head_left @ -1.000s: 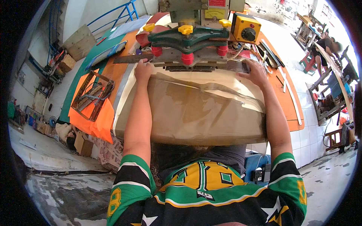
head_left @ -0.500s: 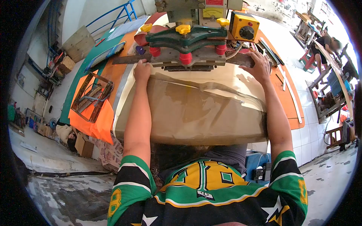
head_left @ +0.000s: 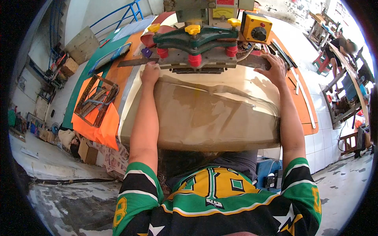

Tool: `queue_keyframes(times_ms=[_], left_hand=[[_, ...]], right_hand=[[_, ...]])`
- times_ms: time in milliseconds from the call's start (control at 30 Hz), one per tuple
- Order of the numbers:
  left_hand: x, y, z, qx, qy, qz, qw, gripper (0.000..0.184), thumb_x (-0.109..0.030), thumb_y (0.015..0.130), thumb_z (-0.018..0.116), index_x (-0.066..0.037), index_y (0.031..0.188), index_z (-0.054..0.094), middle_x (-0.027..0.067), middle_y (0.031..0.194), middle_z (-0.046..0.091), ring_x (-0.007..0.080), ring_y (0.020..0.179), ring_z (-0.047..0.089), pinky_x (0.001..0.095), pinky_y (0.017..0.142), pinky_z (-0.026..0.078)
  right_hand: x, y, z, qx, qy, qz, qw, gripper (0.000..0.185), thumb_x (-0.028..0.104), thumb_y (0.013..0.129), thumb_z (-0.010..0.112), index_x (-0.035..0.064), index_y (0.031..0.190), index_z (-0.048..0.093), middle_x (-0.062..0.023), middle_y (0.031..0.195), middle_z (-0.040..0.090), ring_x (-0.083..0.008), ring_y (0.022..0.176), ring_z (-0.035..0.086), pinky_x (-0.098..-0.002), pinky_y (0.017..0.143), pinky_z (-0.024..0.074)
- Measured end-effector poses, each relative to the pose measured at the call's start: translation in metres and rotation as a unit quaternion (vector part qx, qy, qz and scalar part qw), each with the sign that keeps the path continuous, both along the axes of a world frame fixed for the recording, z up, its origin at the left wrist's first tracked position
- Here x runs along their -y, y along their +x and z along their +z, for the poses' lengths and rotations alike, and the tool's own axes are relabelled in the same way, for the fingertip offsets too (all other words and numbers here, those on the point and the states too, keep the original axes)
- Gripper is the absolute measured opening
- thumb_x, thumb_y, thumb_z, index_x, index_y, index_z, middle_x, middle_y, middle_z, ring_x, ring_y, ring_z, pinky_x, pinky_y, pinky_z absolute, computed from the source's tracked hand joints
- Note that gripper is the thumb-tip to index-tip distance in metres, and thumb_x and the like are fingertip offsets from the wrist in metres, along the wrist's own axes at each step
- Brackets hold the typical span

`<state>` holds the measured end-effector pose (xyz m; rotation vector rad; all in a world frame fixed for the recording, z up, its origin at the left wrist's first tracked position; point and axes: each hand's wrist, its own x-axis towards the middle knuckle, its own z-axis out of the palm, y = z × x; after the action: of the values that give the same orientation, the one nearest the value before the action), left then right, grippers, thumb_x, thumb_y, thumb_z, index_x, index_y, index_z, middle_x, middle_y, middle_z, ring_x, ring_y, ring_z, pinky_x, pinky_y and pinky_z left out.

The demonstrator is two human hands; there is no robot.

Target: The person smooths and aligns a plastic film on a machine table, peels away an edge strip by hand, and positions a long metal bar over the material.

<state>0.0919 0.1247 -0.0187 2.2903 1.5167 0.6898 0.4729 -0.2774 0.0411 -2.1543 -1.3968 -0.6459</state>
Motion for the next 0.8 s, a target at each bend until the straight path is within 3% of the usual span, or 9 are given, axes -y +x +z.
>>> queue_keyframes(times_ms=[67,233,300,433,500,533,600,667,800], left_hand=[[-0.007,0.005,-0.011,-0.036,0.030,-0.001,0.999,0.055,-0.030,0.095,0.051,-0.018,0.148,0.054,0.0099,0.156,0.051,0.0303,0.140,0.052,0.0617,0.121,0.024],[-0.009,0.008,-0.012,-0.098,0.084,0.014,0.991,0.058,-0.030,0.098,0.044,-0.021,0.155,0.048,0.0091,0.157,0.051,0.0319,0.142,0.051,0.0583,0.122,0.026],[-0.023,0.002,-0.004,0.020,-0.017,0.011,1.000,0.060,-0.035,0.098,0.047,-0.017,0.156,0.047,0.0129,0.150,0.058,0.0370,0.137,0.055,0.0499,0.117,0.038],[-0.056,-0.006,-0.028,0.175,0.020,-0.030,0.984,0.060,-0.039,0.097,0.056,-0.008,0.149,0.053,0.0212,0.136,0.067,0.0385,0.128,0.062,0.0420,0.108,0.048],[-0.062,-0.002,-0.032,0.413,-0.005,0.057,0.909,0.061,-0.035,0.094,0.069,-0.002,0.141,0.052,0.0241,0.129,0.067,0.0336,0.117,0.067,0.0395,0.099,0.053],[-0.060,-0.002,-0.030,0.413,-0.006,0.057,0.909,0.061,-0.035,0.094,0.069,-0.002,0.141,0.052,0.0241,0.129,0.067,0.0336,0.117,0.067,0.0395,0.099,0.053],[-0.052,-0.007,-0.016,0.643,0.005,0.093,0.761,0.059,-0.025,0.091,0.076,-0.001,0.135,0.047,0.0197,0.122,0.064,0.0282,0.104,0.067,0.0364,0.088,0.057],[-0.015,-0.018,0.016,0.678,-0.036,0.101,0.727,0.064,-0.021,0.089,0.080,-0.002,0.136,0.042,0.0167,0.124,0.059,0.0246,0.100,0.066,0.0352,0.079,0.059],[-0.045,-0.030,-0.003,0.545,0.155,0.201,0.799,0.068,-0.023,0.086,0.084,-0.006,0.137,0.043,0.0185,0.127,0.058,0.0240,0.090,0.067,0.0336,0.061,0.059]], right_hand=[[0.002,-0.005,0.002,0.017,0.026,0.039,0.999,0.067,0.050,0.067,0.092,0.0141,0.120,0.070,-0.0049,0.118,0.071,-0.0280,0.112,0.065,-0.0438,0.100,0.0460],[-0.003,0.006,-0.007,0.001,0.030,0.051,0.998,0.069,0.050,0.067,0.093,0.0120,0.121,0.071,-0.0084,0.122,0.071,-0.0315,0.114,0.066,-0.0448,0.098,0.0496],[-0.002,0.007,-0.008,-0.012,0.018,0.049,0.999,0.069,0.049,0.067,0.093,0.0115,0.121,0.071,-0.0093,0.121,0.072,-0.0323,0.114,0.066,-0.0448,0.097,0.0506],[-0.001,0.004,-0.006,-0.053,0.025,0.064,0.996,0.069,0.045,0.067,0.095,0.0091,0.121,0.071,-0.0097,0.117,0.073,-0.0299,0.110,0.068,-0.0412,0.095,0.0513],[0.000,0.003,-0.004,-0.082,0.008,0.061,0.995,0.069,0.041,0.067,0.096,0.0078,0.121,0.071,-0.0100,0.115,0.073,-0.0273,0.107,0.069,-0.0392,0.094,0.0518],[-0.001,0.005,-0.005,-0.153,-0.004,0.081,0.985,0.069,0.038,0.067,0.096,0.0059,0.122,0.070,-0.0091,0.113,0.073,-0.0238,0.104,0.068,-0.0368,0.093,0.0518],[-0.003,0.011,-0.011,-0.224,-0.016,0.101,0.969,0.069,0.034,0.067,0.097,0.0040,0.122,0.070,-0.0083,0.111,0.073,-0.0202,0.102,0.068,-0.0344,0.092,0.0518],[-0.004,0.019,-0.023,-0.230,-0.013,0.110,0.967,0.068,0.029,0.067,0.098,0.0016,0.123,0.069,-0.0068,0.110,0.072,-0.0165,0.101,0.067,-0.0319,0.092,0.0515],[-0.004,0.022,-0.031,-0.251,-0.011,0.123,0.960,0.069,0.025,0.067,0.098,0.0003,0.124,0.069,-0.0051,0.111,0.071,-0.0152,0.102,0.066,-0.0308,0.093,0.0513]])
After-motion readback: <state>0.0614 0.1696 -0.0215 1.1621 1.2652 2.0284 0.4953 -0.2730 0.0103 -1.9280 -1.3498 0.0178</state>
